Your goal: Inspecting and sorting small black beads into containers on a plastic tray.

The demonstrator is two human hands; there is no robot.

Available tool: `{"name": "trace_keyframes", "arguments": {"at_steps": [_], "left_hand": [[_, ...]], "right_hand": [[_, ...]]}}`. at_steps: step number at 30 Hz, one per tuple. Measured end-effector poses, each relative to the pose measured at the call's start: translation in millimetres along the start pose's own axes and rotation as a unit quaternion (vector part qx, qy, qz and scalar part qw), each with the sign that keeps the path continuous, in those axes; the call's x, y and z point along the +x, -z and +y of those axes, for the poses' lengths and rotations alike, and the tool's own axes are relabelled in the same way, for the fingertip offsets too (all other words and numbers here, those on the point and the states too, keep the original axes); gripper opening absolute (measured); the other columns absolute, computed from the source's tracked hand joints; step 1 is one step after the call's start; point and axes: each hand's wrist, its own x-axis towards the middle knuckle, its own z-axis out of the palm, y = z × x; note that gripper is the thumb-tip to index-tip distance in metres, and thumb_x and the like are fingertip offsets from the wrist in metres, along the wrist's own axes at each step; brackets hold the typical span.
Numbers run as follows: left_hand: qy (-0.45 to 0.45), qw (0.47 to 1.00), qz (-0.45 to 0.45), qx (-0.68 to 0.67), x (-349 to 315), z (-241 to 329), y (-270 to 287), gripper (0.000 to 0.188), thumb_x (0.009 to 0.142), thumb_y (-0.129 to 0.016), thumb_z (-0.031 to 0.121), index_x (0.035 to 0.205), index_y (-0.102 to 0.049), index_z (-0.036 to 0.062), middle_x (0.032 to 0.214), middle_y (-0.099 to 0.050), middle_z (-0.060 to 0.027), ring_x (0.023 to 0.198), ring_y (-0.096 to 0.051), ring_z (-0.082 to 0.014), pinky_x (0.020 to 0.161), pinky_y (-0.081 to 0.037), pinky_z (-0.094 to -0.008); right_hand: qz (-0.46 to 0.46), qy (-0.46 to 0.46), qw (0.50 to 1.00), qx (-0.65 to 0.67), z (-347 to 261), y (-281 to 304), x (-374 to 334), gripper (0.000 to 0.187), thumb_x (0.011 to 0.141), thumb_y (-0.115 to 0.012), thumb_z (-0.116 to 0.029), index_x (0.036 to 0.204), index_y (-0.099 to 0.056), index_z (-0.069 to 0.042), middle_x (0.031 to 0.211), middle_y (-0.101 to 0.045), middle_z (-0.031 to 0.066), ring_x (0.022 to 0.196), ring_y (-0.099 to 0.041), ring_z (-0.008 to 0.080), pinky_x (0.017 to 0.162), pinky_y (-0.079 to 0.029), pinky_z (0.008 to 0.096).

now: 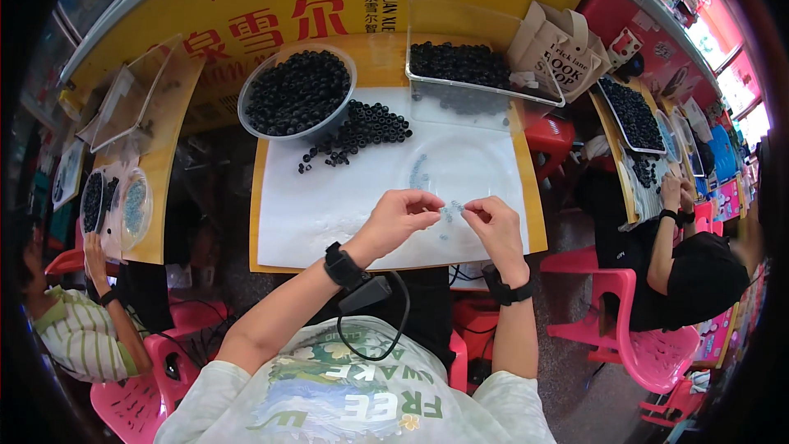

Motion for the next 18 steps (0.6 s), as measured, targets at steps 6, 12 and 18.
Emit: {"name": "trace_keyframes", "arguments": {"at_steps": [6,12,18], "left_hand": [[-0.091,0.992,0.024,0.088,11.4,17.3,-33.7,0.02,0.093,-0.072,0.009,0.111,-0.075,-0.0002,0.099,-0.073,-0.0043,0.088,-0.067,-0.0094,0.08,-0.055,-0.0258],[-0.068,0.994,0.038,0.076,27.0,14.5,-42.5,0.017,0.092,-0.073,0.011,0.104,-0.074,-0.0009,0.089,-0.073,-0.0048,0.08,-0.068,-0.0109,0.076,-0.055,-0.0255],[-0.058,0.997,0.007,0.053,45.4,18.0,-43.3,0.013,0.093,-0.073,0.01,0.101,-0.071,0.0,0.093,-0.073,-0.0043,0.084,-0.067,-0.0099,0.074,-0.054,-0.0241]], "right_hand": [[-0.01,-0.02,0.988,0.155,-12.6,15.9,-10.9,0.017,0.089,-0.073,-0.008,0.1,-0.073,0.005,0.09,-0.07,0.0091,0.079,-0.066,0.0117,0.07,-0.051,0.0248],[-0.01,-0.085,0.962,0.261,-0.2,12.5,-8.3,0.016,0.091,-0.072,-0.009,0.101,-0.073,0.005,0.083,-0.072,0.0054,0.076,-0.066,0.0086,0.069,-0.051,0.0227],[0.001,-0.089,0.937,0.339,7.9,4.7,-1.9,0.019,0.094,-0.07,-0.01,0.105,-0.072,0.006,0.085,-0.073,0.0052,0.079,-0.067,0.0082,0.072,-0.051,0.0216]]}}
